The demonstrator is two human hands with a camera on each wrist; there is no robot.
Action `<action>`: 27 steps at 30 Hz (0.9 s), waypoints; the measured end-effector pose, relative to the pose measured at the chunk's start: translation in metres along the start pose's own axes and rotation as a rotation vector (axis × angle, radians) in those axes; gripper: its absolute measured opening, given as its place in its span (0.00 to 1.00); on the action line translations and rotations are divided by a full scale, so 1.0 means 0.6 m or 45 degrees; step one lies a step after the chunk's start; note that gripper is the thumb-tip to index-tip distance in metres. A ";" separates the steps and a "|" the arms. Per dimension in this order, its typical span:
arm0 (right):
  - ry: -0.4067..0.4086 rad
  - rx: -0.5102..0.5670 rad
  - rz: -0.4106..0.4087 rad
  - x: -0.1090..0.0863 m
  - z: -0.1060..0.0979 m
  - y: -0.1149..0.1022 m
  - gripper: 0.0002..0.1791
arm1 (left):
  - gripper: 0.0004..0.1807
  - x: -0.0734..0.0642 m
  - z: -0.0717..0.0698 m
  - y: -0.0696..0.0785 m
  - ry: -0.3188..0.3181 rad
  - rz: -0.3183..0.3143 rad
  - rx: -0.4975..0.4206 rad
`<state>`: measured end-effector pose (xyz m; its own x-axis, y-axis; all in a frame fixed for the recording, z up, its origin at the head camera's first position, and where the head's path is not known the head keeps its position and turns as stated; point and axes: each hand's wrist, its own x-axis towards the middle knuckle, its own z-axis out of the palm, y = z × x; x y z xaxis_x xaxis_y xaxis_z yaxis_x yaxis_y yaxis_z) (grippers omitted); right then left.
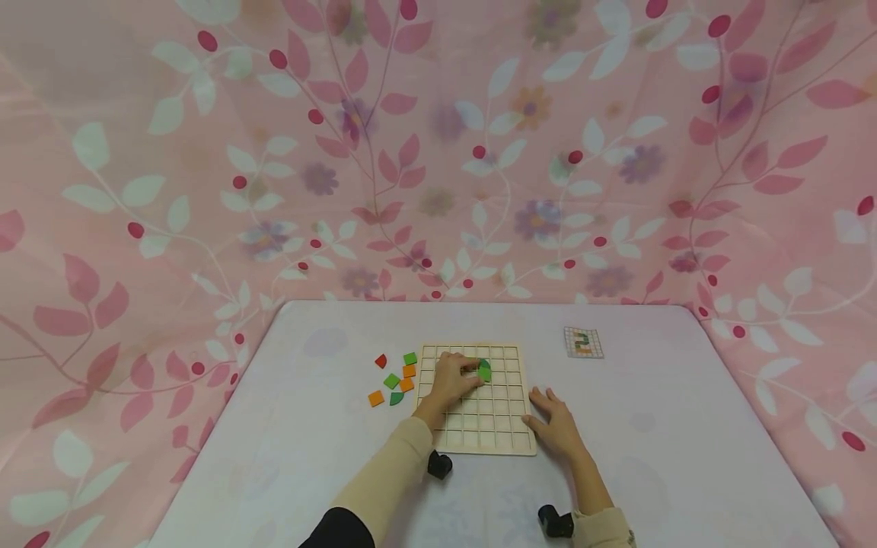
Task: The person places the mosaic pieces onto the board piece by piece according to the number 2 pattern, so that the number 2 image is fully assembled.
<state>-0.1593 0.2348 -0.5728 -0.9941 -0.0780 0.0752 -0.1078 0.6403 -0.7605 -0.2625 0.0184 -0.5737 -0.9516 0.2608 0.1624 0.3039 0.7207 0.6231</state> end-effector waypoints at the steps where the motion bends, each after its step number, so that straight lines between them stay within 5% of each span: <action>1: 0.001 0.003 0.000 -0.001 0.000 -0.001 0.29 | 0.19 0.001 0.000 0.000 -0.013 0.006 0.017; 10: 0.010 0.009 -0.016 0.000 0.000 -0.002 0.28 | 0.12 0.001 -0.001 0.001 -0.035 -0.005 0.051; 15: 0.001 0.018 -0.010 0.001 0.002 0.002 0.29 | 0.11 -0.004 -0.001 -0.004 -0.009 0.021 -0.049; 22: -0.004 0.017 -0.001 0.002 0.002 0.008 0.29 | 0.11 -0.022 -0.016 -0.029 0.225 0.106 -0.327; 27: -0.017 -0.007 0.004 0.003 0.004 0.008 0.30 | 0.11 -0.054 -0.049 -0.063 0.337 0.021 -0.396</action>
<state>-0.1618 0.2360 -0.5778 -0.9942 -0.0860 0.0642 -0.1046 0.6449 -0.7571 -0.2442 -0.0360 -0.5799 -0.9380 0.0672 0.3400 0.3293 0.4788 0.8138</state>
